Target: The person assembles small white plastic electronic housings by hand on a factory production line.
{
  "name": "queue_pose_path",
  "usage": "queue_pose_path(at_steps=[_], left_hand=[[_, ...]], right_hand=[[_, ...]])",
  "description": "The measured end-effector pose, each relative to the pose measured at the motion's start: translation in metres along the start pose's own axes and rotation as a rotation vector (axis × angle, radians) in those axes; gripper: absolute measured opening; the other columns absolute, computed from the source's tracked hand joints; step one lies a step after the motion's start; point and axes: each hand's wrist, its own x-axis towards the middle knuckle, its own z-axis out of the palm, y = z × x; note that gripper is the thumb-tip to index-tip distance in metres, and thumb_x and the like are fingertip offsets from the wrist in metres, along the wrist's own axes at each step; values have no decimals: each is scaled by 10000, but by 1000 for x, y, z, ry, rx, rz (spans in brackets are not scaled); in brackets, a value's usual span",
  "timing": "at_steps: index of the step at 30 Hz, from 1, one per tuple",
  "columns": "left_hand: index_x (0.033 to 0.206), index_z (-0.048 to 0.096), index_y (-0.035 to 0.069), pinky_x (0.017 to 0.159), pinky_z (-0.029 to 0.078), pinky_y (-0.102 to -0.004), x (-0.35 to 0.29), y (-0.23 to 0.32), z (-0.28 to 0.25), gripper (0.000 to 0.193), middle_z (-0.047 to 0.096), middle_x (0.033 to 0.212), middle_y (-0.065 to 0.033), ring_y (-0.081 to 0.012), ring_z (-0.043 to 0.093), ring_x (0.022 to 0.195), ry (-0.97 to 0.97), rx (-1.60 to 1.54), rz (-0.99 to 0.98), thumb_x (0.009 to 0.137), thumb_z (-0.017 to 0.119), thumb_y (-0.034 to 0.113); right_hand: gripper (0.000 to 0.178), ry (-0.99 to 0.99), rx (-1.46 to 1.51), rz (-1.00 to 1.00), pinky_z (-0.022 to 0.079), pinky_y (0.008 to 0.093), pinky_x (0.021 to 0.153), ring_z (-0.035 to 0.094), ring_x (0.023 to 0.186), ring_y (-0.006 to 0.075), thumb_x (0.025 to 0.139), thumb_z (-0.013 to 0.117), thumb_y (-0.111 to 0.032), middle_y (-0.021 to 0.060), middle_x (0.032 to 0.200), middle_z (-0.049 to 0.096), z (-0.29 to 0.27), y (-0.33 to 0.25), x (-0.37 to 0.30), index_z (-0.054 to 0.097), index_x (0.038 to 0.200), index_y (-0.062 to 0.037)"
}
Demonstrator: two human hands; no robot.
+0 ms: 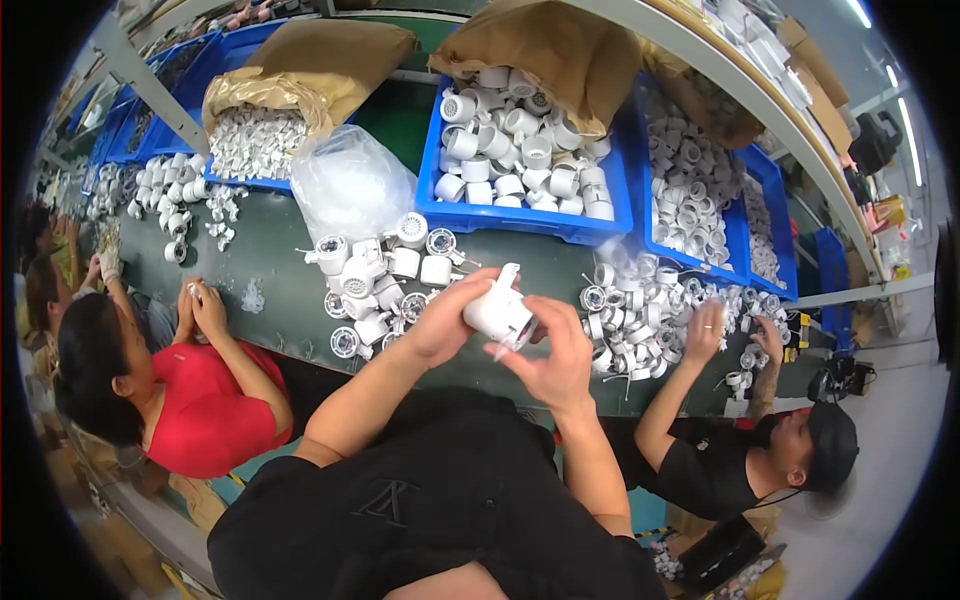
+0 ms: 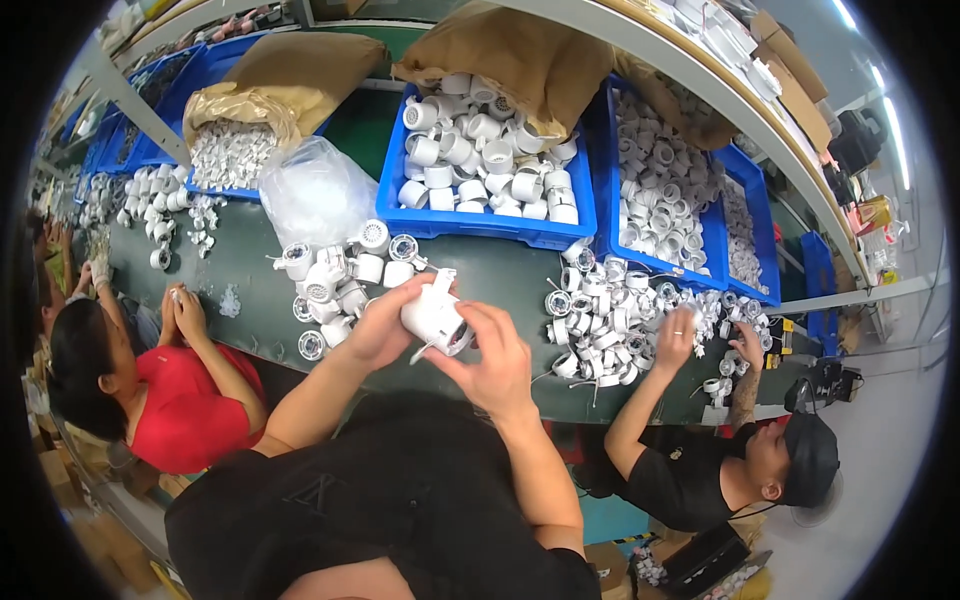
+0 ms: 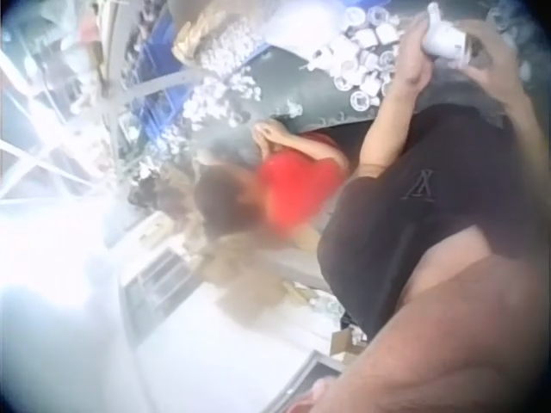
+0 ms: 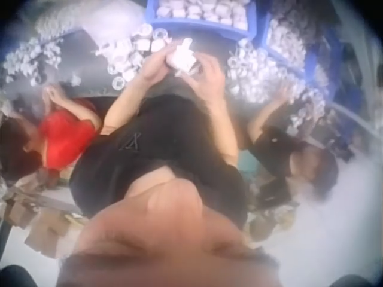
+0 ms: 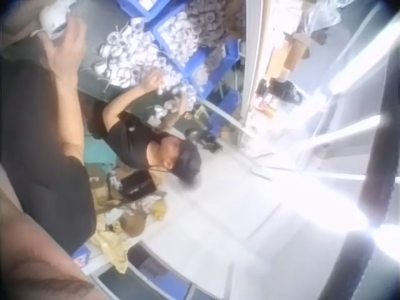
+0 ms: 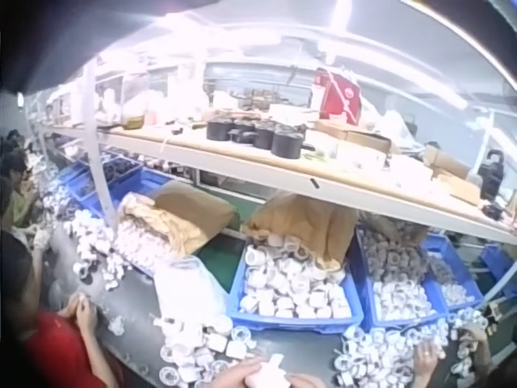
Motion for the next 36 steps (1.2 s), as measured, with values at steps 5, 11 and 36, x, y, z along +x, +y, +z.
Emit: queue_pose_path(at_steps=[5,11,36], left_hand=[[1148,560,2,863,479,-282,-13,-37,17,399,603,1101,-83,-142,592,986,92,231,473,1066,360,337],[1092,585,-30,867,485,-307,-13,-33,6,364,618,1076,-128,-173,600,983,39,382,618,1048,434,299],[1084,583,8,777,480,-277,-7,-74,-15,476,615,1065,-80,-140,596,877,291,310,517,1072,296,388]], right_hand=[[669,206,83,170,520,268,574,635,611,156,724,829,-477,100,743,655,13,-3,-24,601,1020,77],[703,112,-97,-5,513,268,549,633,618,168,634,897,-456,91,791,633,6,-13,-21,617,1018,61],[993,-96,371,198,348,445,1077,428,1279,376,785,732,-516,238,1397,385,55,24,-7,261,1479,15]])
